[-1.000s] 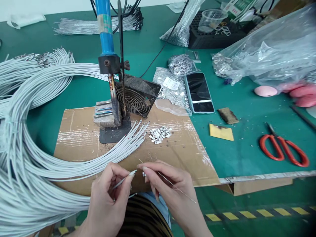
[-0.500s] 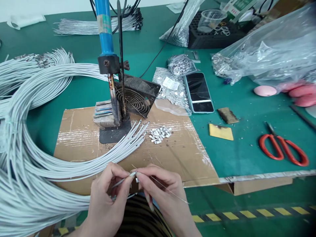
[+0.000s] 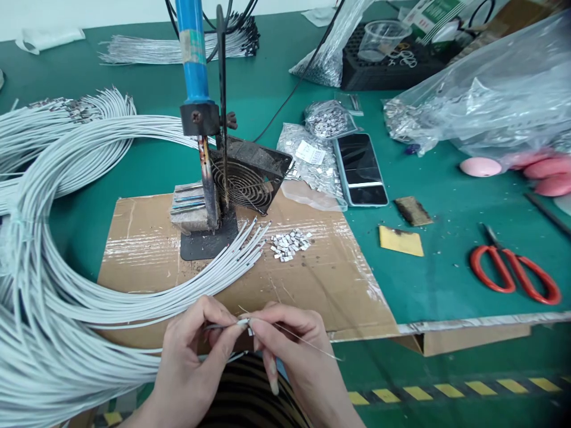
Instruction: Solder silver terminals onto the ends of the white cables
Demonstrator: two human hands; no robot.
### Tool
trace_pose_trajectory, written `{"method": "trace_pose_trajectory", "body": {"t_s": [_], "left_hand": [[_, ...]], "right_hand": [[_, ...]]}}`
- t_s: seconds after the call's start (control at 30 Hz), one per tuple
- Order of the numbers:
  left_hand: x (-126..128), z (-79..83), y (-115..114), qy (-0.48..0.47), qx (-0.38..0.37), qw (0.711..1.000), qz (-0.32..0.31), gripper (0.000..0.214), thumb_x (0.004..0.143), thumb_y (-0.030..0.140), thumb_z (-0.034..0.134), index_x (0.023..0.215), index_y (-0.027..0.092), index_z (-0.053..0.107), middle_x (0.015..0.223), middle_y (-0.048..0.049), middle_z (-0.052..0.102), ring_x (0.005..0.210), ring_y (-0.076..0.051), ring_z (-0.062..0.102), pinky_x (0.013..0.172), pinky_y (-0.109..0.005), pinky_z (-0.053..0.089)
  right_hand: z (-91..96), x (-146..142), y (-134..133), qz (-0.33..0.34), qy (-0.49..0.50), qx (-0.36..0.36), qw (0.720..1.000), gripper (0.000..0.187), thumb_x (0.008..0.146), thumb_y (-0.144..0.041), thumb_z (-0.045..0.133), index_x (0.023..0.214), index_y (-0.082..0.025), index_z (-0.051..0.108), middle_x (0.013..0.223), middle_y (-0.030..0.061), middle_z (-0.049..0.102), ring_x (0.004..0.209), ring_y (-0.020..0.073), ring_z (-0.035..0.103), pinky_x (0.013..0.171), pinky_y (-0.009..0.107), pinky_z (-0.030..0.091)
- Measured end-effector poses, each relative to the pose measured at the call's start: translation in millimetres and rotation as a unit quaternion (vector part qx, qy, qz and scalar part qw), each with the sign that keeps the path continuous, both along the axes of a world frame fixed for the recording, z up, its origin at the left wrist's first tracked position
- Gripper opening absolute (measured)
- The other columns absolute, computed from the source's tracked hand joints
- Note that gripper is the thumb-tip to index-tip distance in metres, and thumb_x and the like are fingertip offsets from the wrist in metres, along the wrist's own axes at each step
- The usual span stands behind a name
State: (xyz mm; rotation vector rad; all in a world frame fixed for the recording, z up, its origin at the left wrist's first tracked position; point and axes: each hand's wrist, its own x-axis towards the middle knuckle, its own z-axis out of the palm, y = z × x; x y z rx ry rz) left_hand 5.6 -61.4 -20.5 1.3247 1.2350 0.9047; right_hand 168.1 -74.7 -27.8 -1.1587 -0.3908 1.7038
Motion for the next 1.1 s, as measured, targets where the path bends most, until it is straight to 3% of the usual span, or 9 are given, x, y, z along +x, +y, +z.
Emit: {"method": "trace_pose_trajectory", "body": {"t_s": [0.13,0.3,0.37,0.43,0.53,0.63,0.8,0.93,1.1], "left_hand": [[-2.5,2.7,-1.2,-0.008,-0.027,0.999,-0.021,0.019,0.099,0.027,0.067,0.08,0.023,0.067,0.072,0.0013,0.06,0.066,-0.015,0.053,0.061,-0.025,0.043],[-6.1,16.5,3.6,-0.027,-0.163,0.986,-0.031,0.03,0.095,0.042,0.072,0.075,0.022,0.065,0.067,0.0032,0.054,0.061,-0.013,0.042,0.056,-0.024,0.033],[-7.8,20.6,8.1,-0.04,-0.204,0.977,-0.052,0.031,0.094,0.044,0.072,0.076,0.021,0.062,0.067,0.0038,0.052,0.06,-0.012,0.04,0.054,-0.023,0.032],[-8.4,21.9,12.2,-0.037,-0.217,0.973,-0.071,0.03,0.094,0.043,0.072,0.077,0.021,0.061,0.068,0.004,0.052,0.061,-0.012,0.04,0.055,-0.021,0.033],[-6.5,19.5,15.6,-0.009,-0.209,0.975,-0.07,0.028,0.094,0.039,0.071,0.077,0.02,0.059,0.069,0.0042,0.052,0.062,-0.012,0.041,0.054,-0.02,0.034],[-3.7,16.3,16.4,0.003,-0.195,0.98,-0.044,0.026,0.093,0.037,0.071,0.077,0.02,0.06,0.068,0.0044,0.053,0.061,-0.012,0.042,0.053,-0.019,0.034],[-0.3,20.5,16.5,-0.012,-0.192,0.981,-0.003,0.026,0.09,0.036,0.074,0.074,0.019,0.062,0.064,0.0041,0.057,0.059,-0.011,0.044,0.052,-0.018,0.036],[10.5,32.0,13.4,-0.007,-0.188,0.98,0.068,0.025,0.082,0.031,0.08,0.07,0.019,0.062,0.061,0.0055,0.057,0.057,-0.009,0.046,0.052,-0.016,0.038],[28.5,36.1,5.0,-0.01,-0.159,0.975,0.153,0.024,0.079,0.032,0.083,0.07,0.02,0.064,0.061,0.005,0.061,0.057,-0.01,0.054,0.053,-0.016,0.044]], "right_hand": [[11.4,8.6,5.9,0.04,0.006,-0.048,0.998,0.033,0.064,-0.046,0.098,0.064,-0.017,0.082,0.053,-0.0024,0.066,0.034,0.0022,0.052,0.034,0.01,0.04],[15.6,15.6,7.9,0.096,-0.042,-0.049,0.993,0.026,0.064,-0.038,0.097,0.063,-0.016,0.081,0.051,-0.0023,0.065,0.036,0.0039,0.053,0.037,0.012,0.042],[16.7,17.2,8.6,0.122,-0.093,-0.007,0.988,0.017,0.07,-0.031,0.09,0.065,-0.017,0.082,0.051,-0.0028,0.063,0.037,0.0052,0.052,0.037,0.014,0.042],[18.5,18.5,10.4,0.145,-0.18,0.083,0.969,0.014,0.077,-0.024,0.08,0.066,-0.016,0.082,0.051,-0.0022,0.062,0.039,0.0067,0.051,0.038,0.016,0.041],[22.0,19.8,14.2,0.157,-0.337,0.225,0.901,0.021,0.082,-0.013,0.067,0.067,-0.014,0.081,0.054,-0.0004,0.062,0.047,0.0082,0.052,0.045,0.018,0.04],[25.2,20.9,17.3,0.159,-0.399,0.274,0.861,0.023,0.085,-0.009,0.063,0.069,-0.013,0.08,0.056,0.0,0.063,0.05,0.0081,0.052,0.049,0.019,0.04],[27.4,21.5,21.5,0.173,-0.342,0.237,0.893,0.021,0.089,-0.015,0.066,0.078,-0.015,0.084,0.06,0.0007,0.067,0.05,0.0087,0.056,0.048,0.018,0.042],[28.2,20.2,24.8,0.153,-0.315,0.214,0.912,0.019,0.086,-0.016,0.068,0.074,-0.015,0.083,0.057,-0.0003,0.064,0.046,0.0082,0.055,0.043,0.017,0.041],[27.5,5.3,16.9,0.054,-0.228,0.103,0.967,0.013,0.081,-0.021,0.076,0.069,-0.018,0.08,0.056,-0.0028,0.061,0.039,0.0057,0.05,0.037,0.015,0.039]]}}
